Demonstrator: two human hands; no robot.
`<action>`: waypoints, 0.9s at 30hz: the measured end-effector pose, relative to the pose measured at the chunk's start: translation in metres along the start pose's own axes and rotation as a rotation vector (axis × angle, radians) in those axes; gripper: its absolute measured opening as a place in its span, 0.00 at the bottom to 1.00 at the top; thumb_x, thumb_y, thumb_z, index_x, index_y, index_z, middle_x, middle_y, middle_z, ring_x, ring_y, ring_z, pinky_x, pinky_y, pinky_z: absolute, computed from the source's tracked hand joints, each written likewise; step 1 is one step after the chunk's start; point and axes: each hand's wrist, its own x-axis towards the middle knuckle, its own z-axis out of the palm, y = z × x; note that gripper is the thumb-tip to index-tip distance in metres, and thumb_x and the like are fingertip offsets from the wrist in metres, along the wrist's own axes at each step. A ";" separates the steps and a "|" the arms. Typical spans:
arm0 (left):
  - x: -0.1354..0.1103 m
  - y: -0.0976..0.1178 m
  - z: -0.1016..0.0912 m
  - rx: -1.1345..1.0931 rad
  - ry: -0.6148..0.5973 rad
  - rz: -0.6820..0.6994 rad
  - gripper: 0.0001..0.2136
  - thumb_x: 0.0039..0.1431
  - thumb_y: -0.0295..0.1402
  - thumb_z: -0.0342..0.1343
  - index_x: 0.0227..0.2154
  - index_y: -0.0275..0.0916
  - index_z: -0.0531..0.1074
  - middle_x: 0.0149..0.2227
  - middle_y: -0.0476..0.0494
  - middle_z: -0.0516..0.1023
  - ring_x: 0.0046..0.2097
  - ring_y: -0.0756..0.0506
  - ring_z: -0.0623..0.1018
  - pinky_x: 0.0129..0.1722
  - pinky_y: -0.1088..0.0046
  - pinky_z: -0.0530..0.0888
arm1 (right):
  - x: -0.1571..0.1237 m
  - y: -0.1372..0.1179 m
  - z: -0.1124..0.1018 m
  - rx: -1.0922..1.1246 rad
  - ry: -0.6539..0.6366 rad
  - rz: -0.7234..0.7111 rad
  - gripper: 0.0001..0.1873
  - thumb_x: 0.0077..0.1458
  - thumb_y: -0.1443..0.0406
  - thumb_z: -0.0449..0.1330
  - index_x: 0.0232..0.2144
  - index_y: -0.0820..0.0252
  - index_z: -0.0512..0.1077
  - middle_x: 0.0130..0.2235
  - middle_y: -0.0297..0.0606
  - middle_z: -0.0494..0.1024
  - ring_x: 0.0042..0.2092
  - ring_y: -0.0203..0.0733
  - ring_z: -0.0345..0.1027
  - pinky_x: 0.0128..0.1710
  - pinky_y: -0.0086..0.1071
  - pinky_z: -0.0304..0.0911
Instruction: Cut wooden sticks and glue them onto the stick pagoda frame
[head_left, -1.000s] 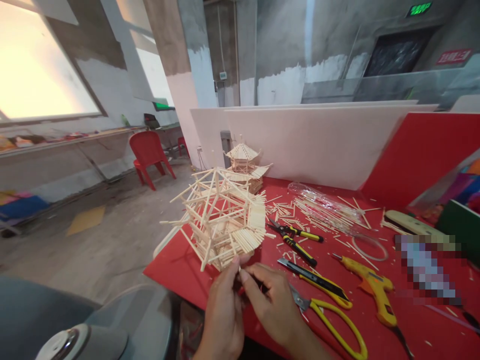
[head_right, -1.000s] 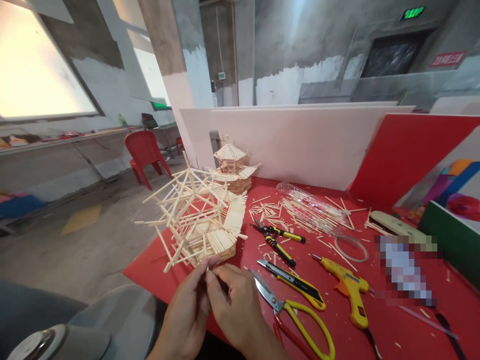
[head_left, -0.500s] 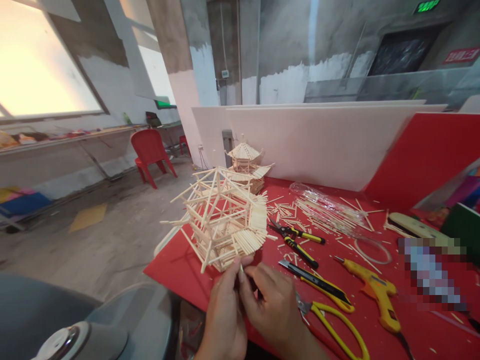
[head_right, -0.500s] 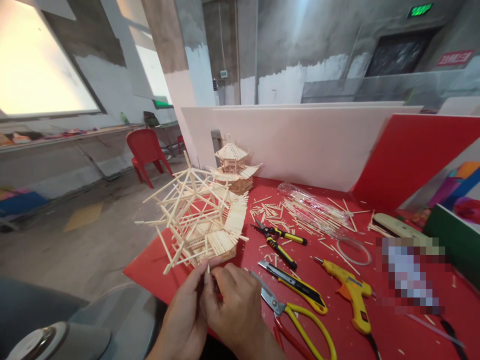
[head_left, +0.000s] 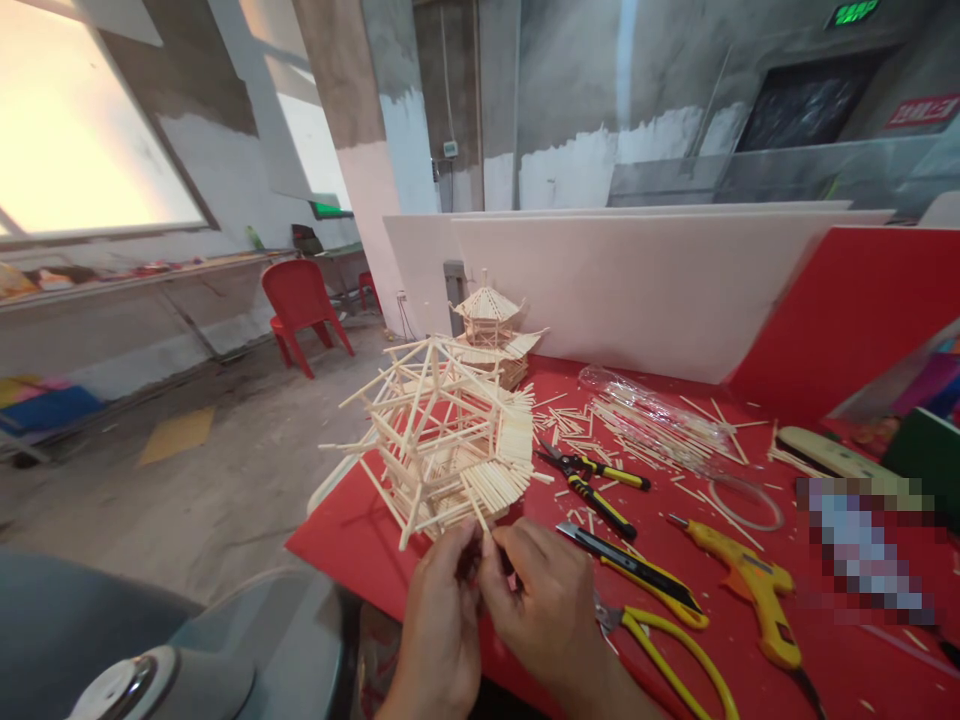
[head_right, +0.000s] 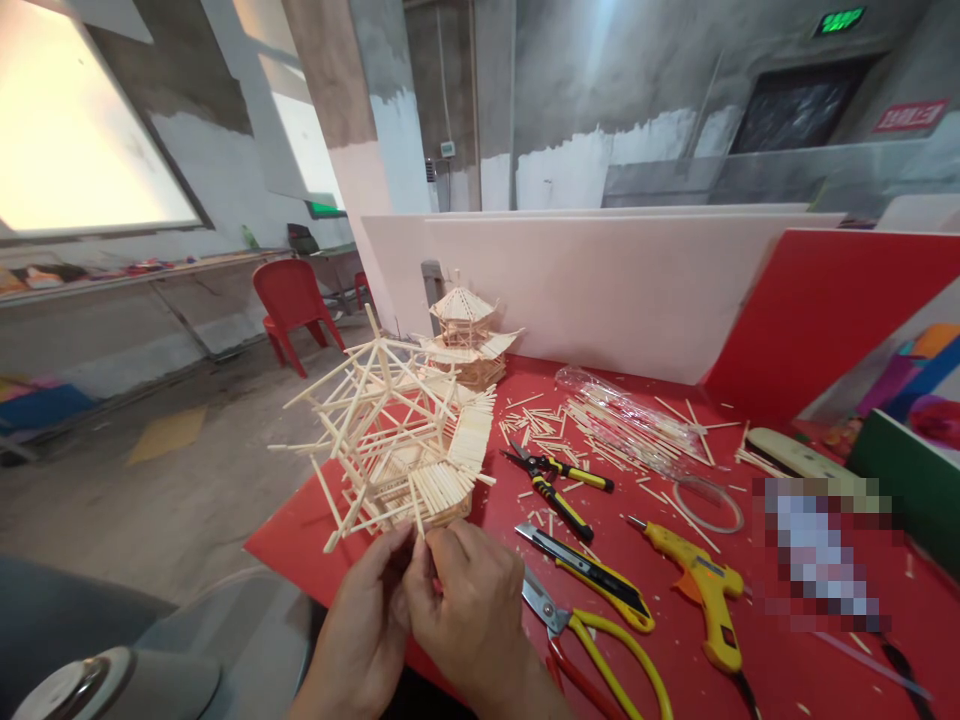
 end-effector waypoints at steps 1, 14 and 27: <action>0.000 0.001 0.001 0.007 -0.013 0.006 0.07 0.42 0.31 0.68 0.26 0.35 0.78 0.27 0.47 0.79 0.31 0.45 0.79 0.27 0.76 0.74 | 0.000 0.000 0.000 0.004 0.003 -0.004 0.11 0.61 0.69 0.53 0.26 0.59 0.67 0.23 0.33 0.68 0.25 0.35 0.61 0.27 0.33 0.48; 0.004 0.003 0.002 0.066 -0.026 0.024 0.08 0.40 0.32 0.69 0.25 0.36 0.77 0.25 0.49 0.77 0.30 0.47 0.77 0.27 0.77 0.72 | -0.002 0.003 0.001 0.034 0.010 -0.009 0.10 0.61 0.69 0.53 0.27 0.59 0.68 0.23 0.33 0.68 0.26 0.36 0.61 0.27 0.32 0.49; -0.002 0.003 0.005 0.042 -0.035 -0.067 0.08 0.40 0.29 0.68 0.27 0.34 0.80 0.28 0.45 0.81 0.34 0.45 0.80 0.30 0.75 0.75 | 0.000 0.008 -0.001 0.040 -0.007 -0.015 0.09 0.59 0.70 0.53 0.27 0.60 0.68 0.24 0.34 0.68 0.27 0.37 0.61 0.28 0.32 0.49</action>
